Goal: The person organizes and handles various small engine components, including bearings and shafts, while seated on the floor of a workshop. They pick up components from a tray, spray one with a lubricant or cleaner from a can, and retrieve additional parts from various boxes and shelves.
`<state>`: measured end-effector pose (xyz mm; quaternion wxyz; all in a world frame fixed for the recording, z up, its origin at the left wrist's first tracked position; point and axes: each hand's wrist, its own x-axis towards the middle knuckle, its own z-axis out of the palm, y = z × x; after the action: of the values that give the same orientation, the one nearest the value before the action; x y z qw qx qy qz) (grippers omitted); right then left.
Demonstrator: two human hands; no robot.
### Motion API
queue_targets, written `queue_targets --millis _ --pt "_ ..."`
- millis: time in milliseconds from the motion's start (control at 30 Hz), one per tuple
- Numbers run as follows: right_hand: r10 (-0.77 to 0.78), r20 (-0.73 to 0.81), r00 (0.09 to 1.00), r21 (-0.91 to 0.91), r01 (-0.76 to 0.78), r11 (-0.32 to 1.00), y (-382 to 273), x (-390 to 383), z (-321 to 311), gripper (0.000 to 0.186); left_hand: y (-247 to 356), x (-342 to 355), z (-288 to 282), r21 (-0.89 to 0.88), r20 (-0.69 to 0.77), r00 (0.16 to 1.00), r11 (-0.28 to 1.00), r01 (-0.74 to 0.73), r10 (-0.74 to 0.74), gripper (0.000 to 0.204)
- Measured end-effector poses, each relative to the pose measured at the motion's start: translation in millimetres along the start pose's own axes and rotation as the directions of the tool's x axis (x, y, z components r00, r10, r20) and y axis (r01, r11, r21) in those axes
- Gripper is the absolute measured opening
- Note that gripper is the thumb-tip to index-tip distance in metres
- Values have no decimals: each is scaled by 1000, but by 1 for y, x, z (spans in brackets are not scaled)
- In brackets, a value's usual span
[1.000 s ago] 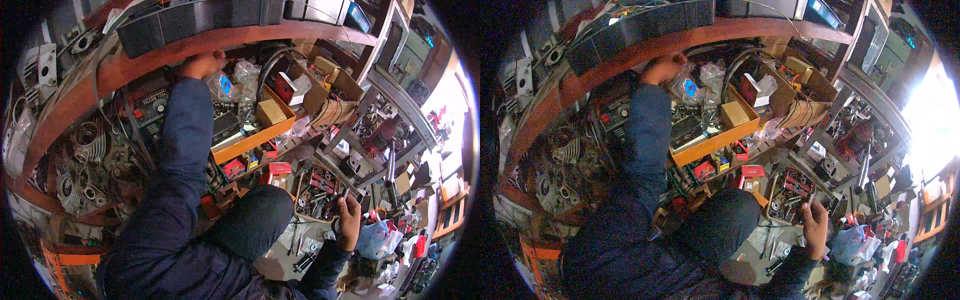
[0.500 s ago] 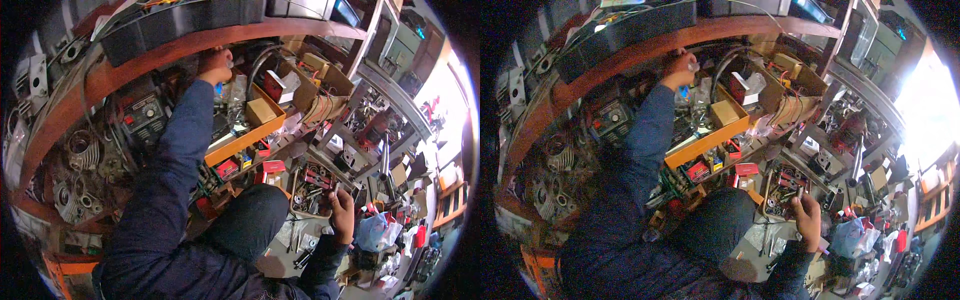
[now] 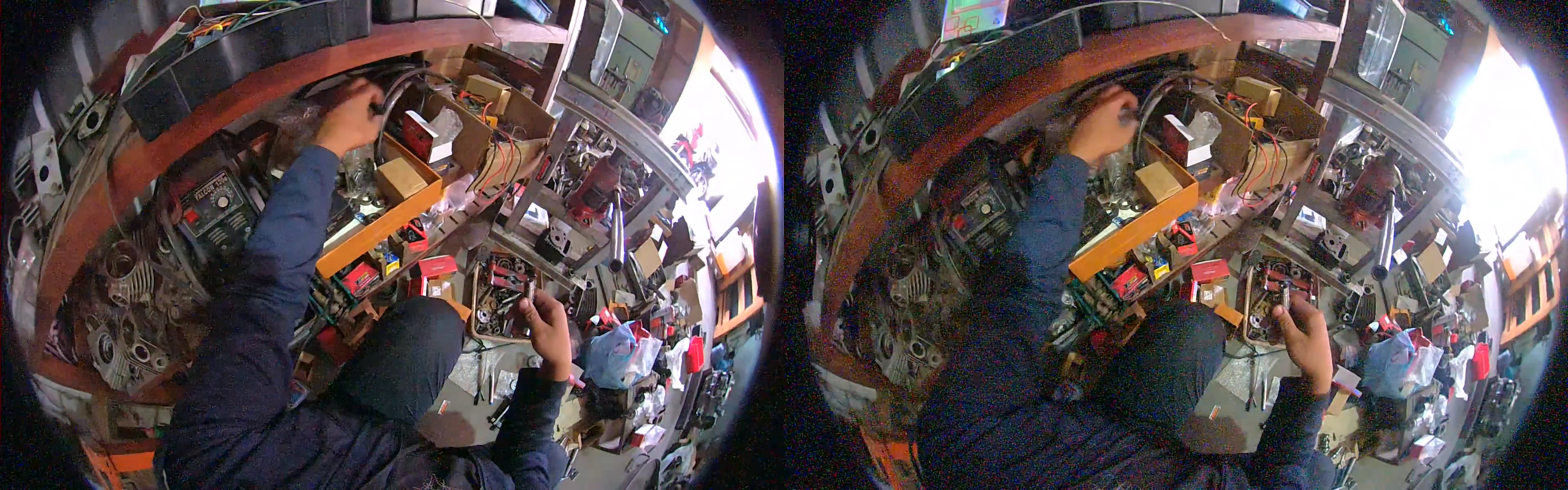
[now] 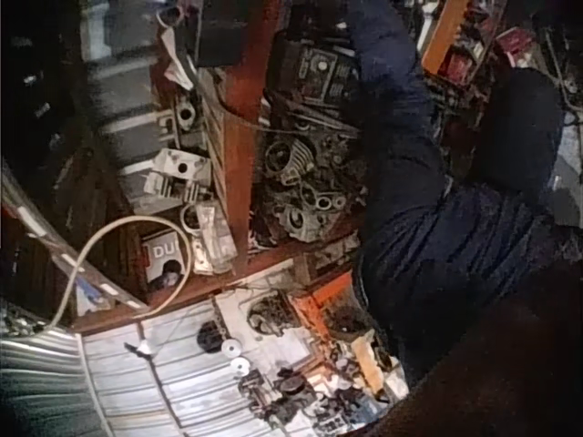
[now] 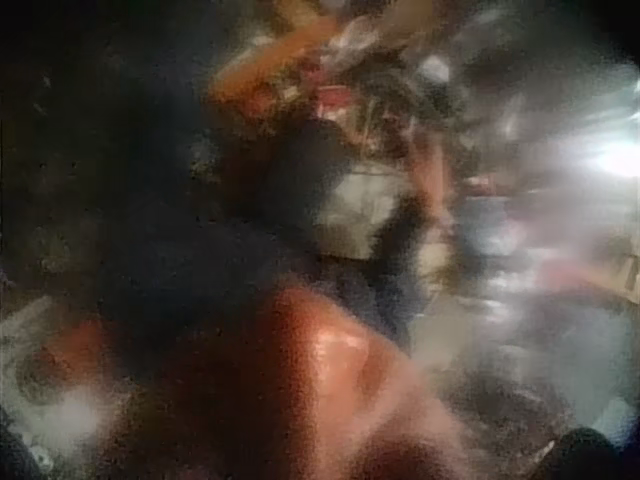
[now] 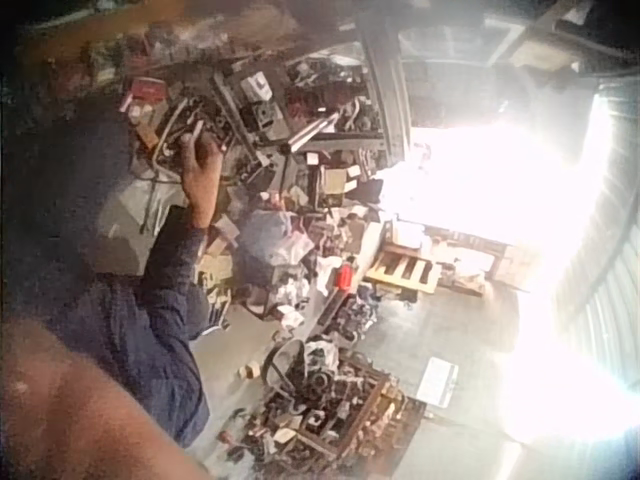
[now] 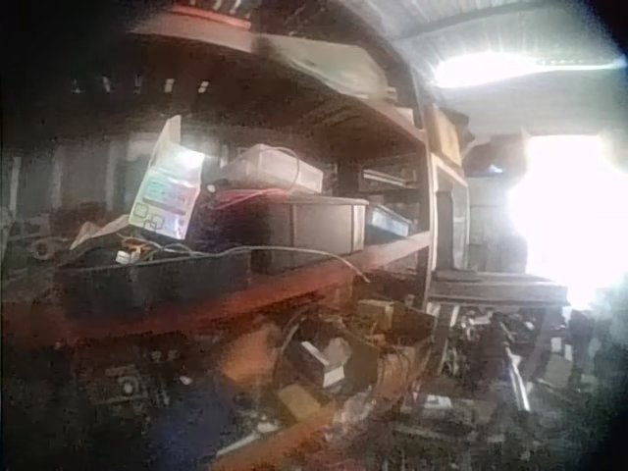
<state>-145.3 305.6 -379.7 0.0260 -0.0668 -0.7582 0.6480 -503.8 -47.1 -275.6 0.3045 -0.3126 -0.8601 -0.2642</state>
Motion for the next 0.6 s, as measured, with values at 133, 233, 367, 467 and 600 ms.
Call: queue_targets --millis 133,233,367,467,600 --pt "-14 33 999 14 14 1000 -8 -1 6 25 77 24 33 -122 135 991 992 24 -8 33" --pt "-57 44 997 3 57 998 -15 -8 10 26 77 52 57 249 312 947 968 -10 -71 39" --pt "-72 66 995 -15 73 997 -21 -20 2 27 37 85 74 -145 -170 939 950 275 -298 44" --pt "-66 42 997 19 65 998 -19 -21 -6 27 19 80 72 -642 7 908 694 326 -420 42" --pt "-109 -12 994 114 110 987 -7 -13 -5 27 22 77 62 -944 105 825 206 259 -555 38"
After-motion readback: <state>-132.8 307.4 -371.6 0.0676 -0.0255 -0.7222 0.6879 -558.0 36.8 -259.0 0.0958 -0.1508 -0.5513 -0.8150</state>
